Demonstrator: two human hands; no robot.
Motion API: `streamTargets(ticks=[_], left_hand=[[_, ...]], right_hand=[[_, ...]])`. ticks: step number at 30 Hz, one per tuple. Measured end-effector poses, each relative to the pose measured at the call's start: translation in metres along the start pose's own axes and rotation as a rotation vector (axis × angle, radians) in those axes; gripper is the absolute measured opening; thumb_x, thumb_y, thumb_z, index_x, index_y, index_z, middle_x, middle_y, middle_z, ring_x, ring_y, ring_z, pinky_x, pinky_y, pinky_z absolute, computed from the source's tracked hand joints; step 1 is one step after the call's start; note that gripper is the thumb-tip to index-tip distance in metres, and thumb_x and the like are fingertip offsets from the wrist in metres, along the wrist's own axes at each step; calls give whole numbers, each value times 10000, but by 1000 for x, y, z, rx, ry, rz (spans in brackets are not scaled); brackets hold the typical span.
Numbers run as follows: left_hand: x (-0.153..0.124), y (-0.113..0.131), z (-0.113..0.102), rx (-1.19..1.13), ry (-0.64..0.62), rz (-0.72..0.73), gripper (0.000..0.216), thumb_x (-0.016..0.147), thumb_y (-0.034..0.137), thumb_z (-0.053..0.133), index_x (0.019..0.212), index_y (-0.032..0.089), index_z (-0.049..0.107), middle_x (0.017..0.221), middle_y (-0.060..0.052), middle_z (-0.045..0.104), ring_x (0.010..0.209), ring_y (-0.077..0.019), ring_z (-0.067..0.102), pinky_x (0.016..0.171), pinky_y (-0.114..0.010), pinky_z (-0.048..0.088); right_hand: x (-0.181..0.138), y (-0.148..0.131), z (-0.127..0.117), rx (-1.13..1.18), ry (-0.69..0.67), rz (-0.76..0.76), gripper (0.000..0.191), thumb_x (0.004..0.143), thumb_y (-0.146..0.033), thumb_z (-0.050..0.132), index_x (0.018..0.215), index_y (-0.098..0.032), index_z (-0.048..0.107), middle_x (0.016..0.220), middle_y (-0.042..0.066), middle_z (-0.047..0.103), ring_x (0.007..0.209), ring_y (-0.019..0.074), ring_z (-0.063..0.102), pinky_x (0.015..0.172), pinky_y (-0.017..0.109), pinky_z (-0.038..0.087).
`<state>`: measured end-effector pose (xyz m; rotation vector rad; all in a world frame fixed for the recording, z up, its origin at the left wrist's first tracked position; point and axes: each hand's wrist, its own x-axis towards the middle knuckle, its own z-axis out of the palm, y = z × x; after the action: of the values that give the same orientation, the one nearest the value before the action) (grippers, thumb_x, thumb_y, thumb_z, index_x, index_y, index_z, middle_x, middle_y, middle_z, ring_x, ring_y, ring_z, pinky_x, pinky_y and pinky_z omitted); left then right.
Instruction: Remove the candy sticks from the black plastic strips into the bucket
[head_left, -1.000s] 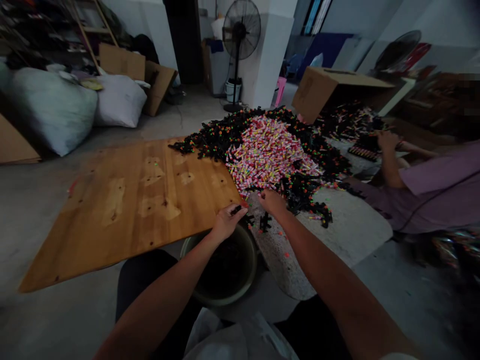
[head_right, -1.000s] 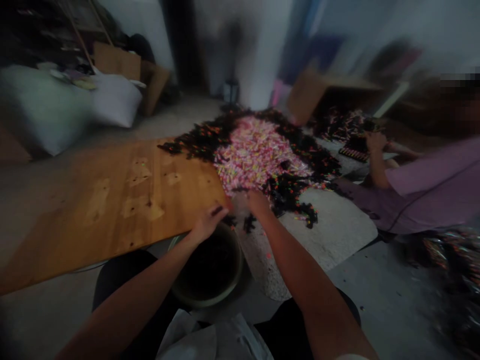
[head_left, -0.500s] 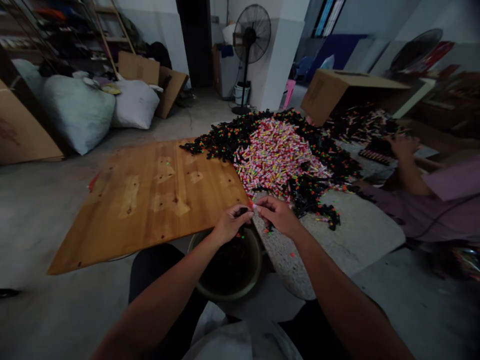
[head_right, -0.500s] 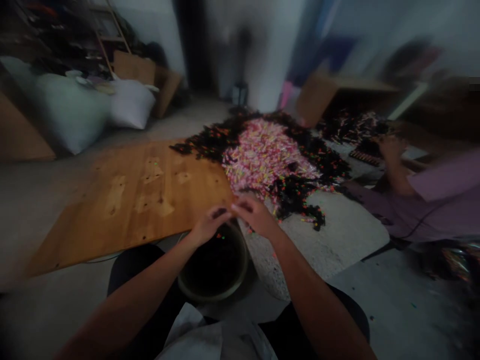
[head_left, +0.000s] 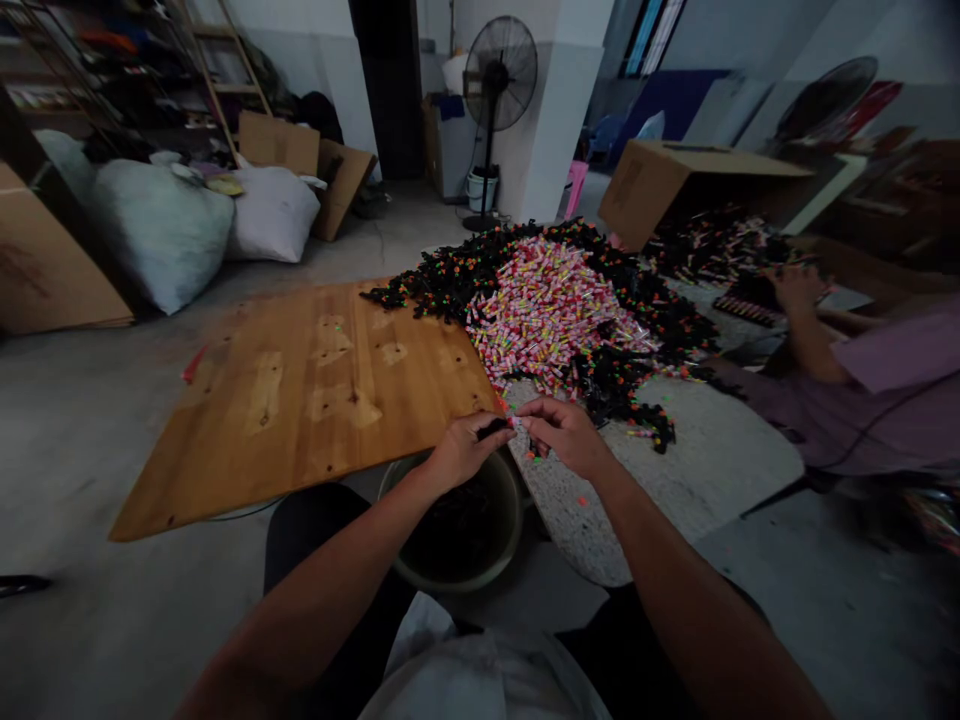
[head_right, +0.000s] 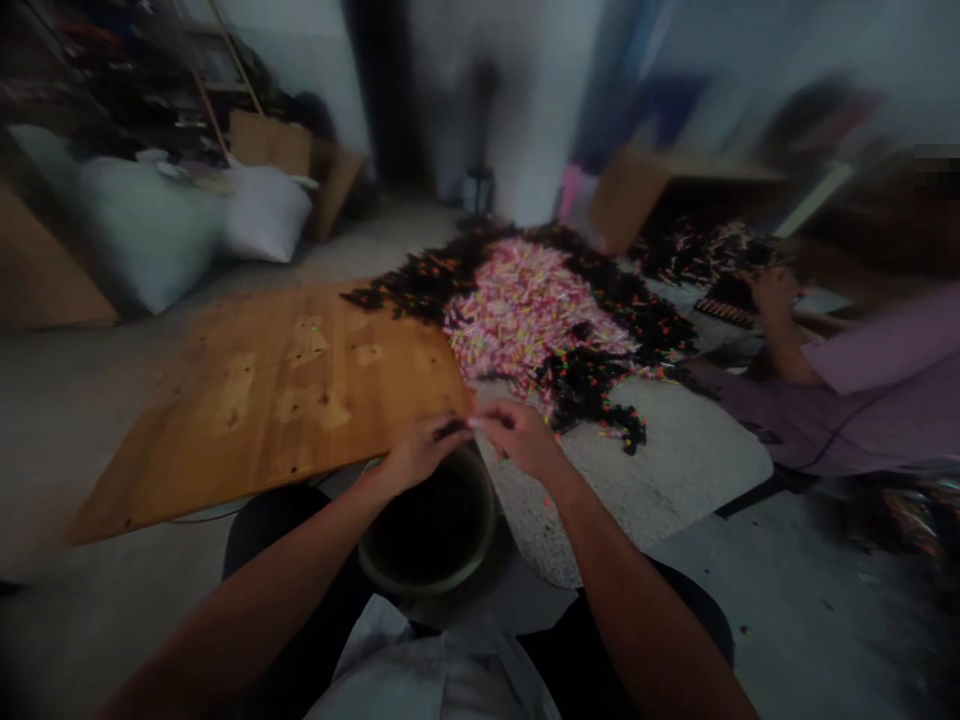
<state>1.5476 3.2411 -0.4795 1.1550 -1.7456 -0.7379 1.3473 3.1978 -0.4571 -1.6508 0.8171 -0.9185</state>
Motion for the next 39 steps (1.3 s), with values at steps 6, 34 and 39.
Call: streamTargets(ticks=[6, 34, 39], left_hand=[[-1, 3, 0, 8, -39, -15, 354, 925, 485, 617, 931, 145, 713, 777, -13, 656, 725, -137, 567, 684, -247, 458], [-6, 29, -15, -97, -498, -292, 407, 940, 566, 525, 981, 180, 647, 713, 10, 648, 502, -88, 526, 436, -183, 388], [-23, 12, -23, -21, -554, -360, 400, 936, 574, 520, 966, 201, 662, 705, 8, 648, 463, -101, 525, 410, -202, 383]], right_hand=[[-1, -7, -3, -41, -19, 16, 228, 835, -411, 695, 889, -189, 710, 522, -64, 509, 428, 92, 456, 424, 219, 396], [1, 5, 12, 206, -99, 110, 267, 846, -467, 638, 899, -206, 630, 522, -86, 433, 429, 84, 371, 427, 213, 304], [-8, 25, 39, 179, -142, 156, 291, 844, -482, 640, 915, -200, 624, 574, -73, 472, 481, 95, 429, 450, 218, 360]])
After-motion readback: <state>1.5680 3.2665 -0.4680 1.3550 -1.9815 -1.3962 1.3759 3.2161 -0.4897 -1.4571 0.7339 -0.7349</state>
